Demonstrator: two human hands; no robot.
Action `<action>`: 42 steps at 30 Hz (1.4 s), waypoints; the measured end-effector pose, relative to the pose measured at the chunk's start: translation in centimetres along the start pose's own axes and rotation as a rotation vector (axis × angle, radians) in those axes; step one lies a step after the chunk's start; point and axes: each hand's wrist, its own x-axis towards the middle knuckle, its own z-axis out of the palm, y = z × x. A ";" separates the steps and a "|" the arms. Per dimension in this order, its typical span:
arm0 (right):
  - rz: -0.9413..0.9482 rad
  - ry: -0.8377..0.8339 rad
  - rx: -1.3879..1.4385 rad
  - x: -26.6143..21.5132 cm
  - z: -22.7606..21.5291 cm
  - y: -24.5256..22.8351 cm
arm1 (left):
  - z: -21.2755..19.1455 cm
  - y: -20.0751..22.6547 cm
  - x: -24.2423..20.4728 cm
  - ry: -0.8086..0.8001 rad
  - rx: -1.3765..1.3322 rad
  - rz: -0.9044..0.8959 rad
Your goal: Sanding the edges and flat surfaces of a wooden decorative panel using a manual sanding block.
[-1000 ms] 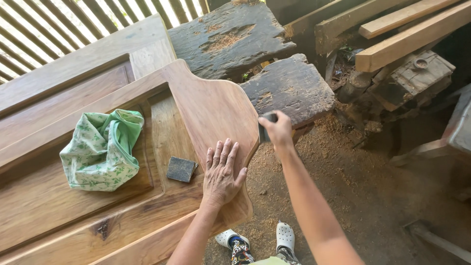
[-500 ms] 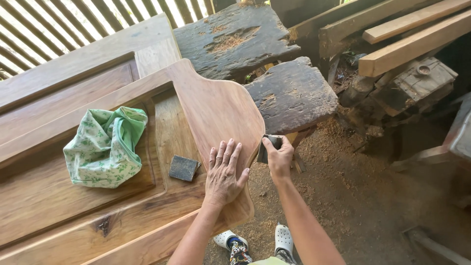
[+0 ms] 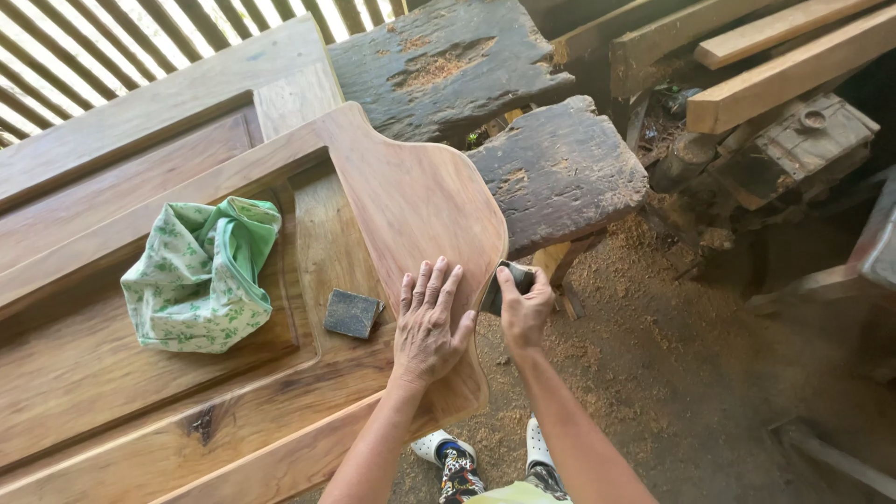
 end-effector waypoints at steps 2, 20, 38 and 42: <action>0.002 0.018 0.005 -0.1 0.1 0.4 | 0.0 0.0 -0.2 -0.004 -0.012 0.003; 0.033 0.103 0.034 0.0 1.3 -1.2 | 0.0 -0.1 -0.1 0.028 -0.022 0.006; 0.050 -0.212 -0.145 -0.6 -0.9 -2.1 | 0.5 -0.2 -0.3 0.040 0.005 -0.004; 0.019 -0.164 -0.143 0.7 -0.9 -1.7 | 0.2 0.0 -0.6 0.051 -0.024 -0.010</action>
